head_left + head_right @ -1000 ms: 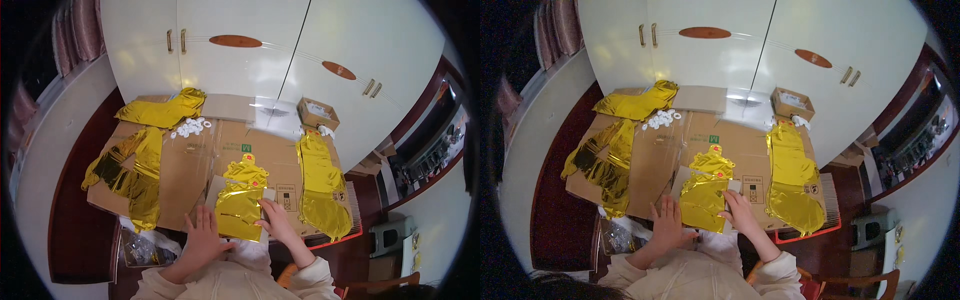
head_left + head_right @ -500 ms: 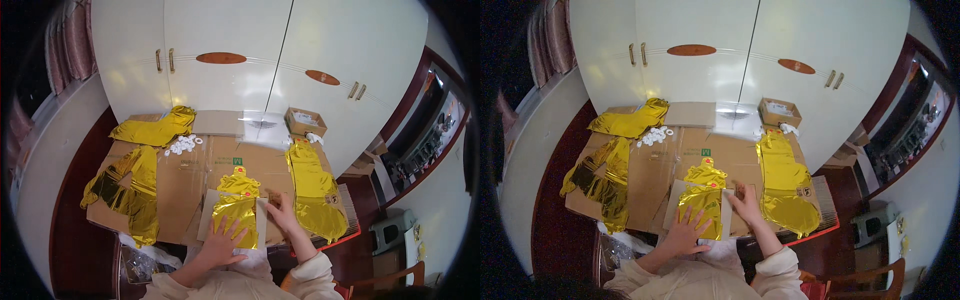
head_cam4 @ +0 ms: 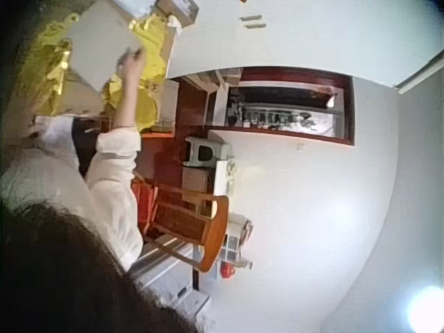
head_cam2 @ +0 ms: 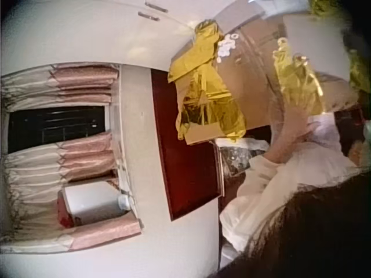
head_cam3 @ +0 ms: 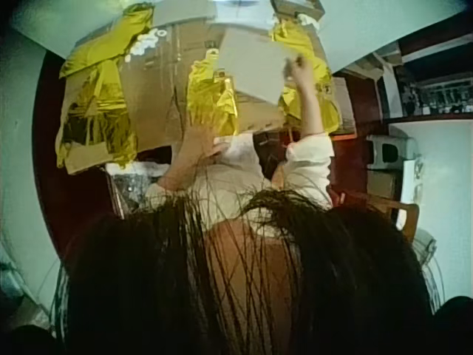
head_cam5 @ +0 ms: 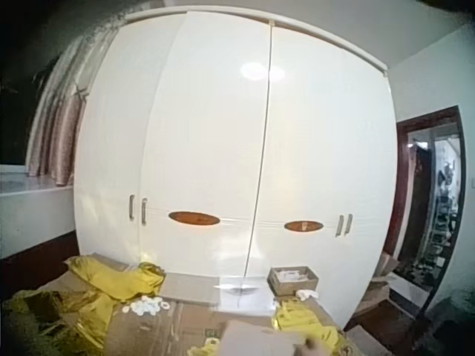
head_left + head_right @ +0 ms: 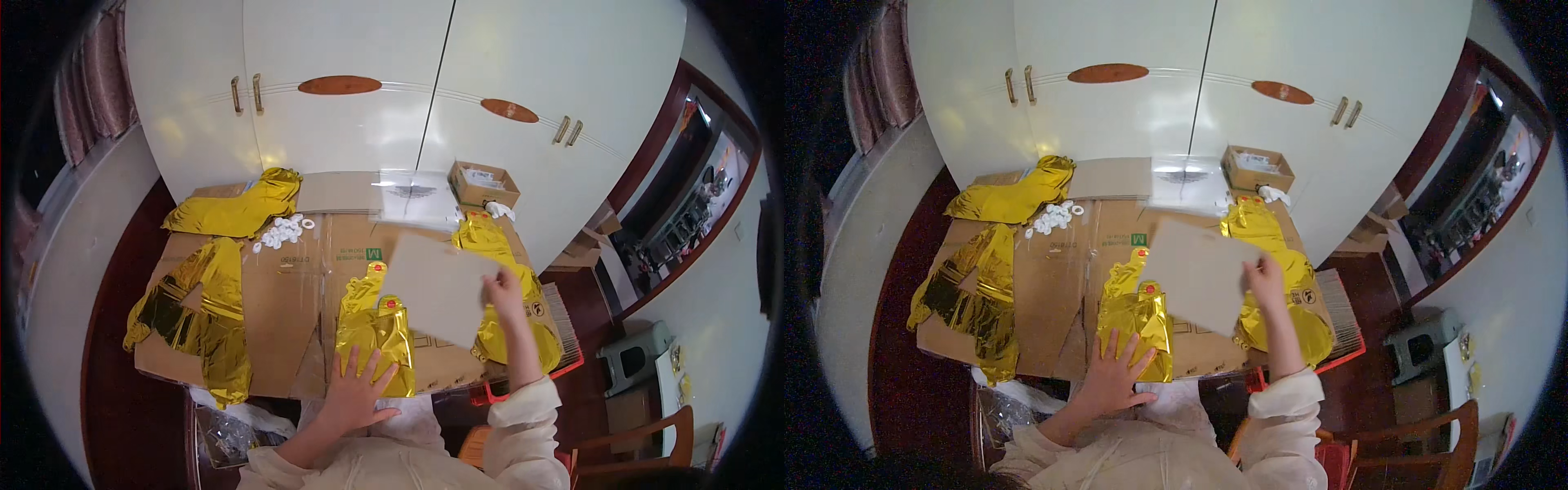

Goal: The recorder is manually wrapping cardboard sheets in gold foil and organizing them on top of a shipping box.

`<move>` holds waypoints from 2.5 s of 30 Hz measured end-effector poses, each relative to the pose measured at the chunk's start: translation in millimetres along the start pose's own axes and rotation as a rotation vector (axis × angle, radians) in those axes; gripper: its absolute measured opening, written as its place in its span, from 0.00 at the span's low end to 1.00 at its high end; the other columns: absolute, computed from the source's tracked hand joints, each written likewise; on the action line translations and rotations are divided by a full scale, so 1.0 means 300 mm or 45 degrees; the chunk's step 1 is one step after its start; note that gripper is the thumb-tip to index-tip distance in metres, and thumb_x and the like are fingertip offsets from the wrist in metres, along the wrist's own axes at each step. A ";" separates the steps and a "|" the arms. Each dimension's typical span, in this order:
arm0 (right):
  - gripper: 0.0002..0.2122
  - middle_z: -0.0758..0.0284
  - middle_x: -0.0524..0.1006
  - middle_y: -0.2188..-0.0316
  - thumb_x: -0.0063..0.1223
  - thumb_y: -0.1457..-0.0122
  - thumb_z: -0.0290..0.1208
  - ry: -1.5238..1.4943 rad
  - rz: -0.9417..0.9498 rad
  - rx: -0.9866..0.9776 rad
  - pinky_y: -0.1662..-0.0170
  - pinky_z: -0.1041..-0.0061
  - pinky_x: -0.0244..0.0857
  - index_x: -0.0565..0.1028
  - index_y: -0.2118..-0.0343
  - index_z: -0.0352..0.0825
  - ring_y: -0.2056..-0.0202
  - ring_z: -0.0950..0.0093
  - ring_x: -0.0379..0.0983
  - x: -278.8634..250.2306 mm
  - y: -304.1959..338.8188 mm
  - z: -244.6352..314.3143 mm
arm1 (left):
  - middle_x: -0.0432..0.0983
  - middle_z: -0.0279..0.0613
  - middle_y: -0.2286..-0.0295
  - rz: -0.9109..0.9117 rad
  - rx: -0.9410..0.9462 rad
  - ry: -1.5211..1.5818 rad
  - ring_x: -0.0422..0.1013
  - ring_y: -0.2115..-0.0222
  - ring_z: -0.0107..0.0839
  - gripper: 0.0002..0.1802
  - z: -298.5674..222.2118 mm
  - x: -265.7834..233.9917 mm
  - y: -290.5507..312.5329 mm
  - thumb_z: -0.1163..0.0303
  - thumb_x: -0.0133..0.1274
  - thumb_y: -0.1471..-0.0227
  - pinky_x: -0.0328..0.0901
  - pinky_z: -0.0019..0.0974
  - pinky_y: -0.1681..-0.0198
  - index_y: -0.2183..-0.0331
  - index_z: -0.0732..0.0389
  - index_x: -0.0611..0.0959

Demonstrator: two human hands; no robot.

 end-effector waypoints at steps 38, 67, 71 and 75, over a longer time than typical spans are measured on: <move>0.14 0.63 0.79 0.59 0.59 0.49 0.32 0.866 0.372 -1.136 0.42 0.63 0.61 0.80 0.61 0.31 0.51 0.68 0.74 0.425 0.781 0.236 | 0.55 0.52 0.39 0.127 -0.042 -0.004 0.49 0.40 0.65 0.50 0.010 0.027 -0.007 0.30 0.54 0.61 0.44 0.75 0.43 0.39 0.43 0.66; 0.17 0.54 0.74 0.50 0.52 0.41 0.37 0.870 0.626 -1.013 0.42 0.60 0.61 0.76 0.54 0.30 0.45 0.55 0.67 0.694 0.526 0.257 | 0.58 0.51 0.41 0.086 -0.023 0.131 0.49 0.39 0.65 0.44 0.024 0.030 0.016 0.35 0.57 0.59 0.42 0.76 0.41 0.43 0.46 0.71; 0.12 0.57 0.78 0.57 0.56 0.45 0.38 0.841 0.670 -0.823 0.51 0.61 0.66 0.81 0.65 0.35 0.53 0.57 0.72 0.778 0.372 0.336 | 0.54 0.51 0.39 0.060 -0.034 0.172 0.48 0.39 0.64 0.46 0.025 0.021 0.014 0.37 0.58 0.59 0.41 0.75 0.41 0.40 0.44 0.68; 0.12 0.60 0.80 0.63 0.60 0.50 0.43 0.939 0.748 -0.634 0.58 0.60 0.68 0.83 0.69 0.41 0.58 0.60 0.75 0.939 0.225 0.236 | 0.53 0.51 0.38 0.075 -0.005 0.121 0.47 0.39 0.66 0.48 0.022 0.046 0.012 0.32 0.52 0.56 0.40 0.76 0.41 0.38 0.42 0.64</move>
Point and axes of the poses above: each hand's wrist, its own y-axis away from the middle knuckle, its own x-axis out of the palm, z = x × y, the point moved 10 cm from there along -y, towards the middle knuckle
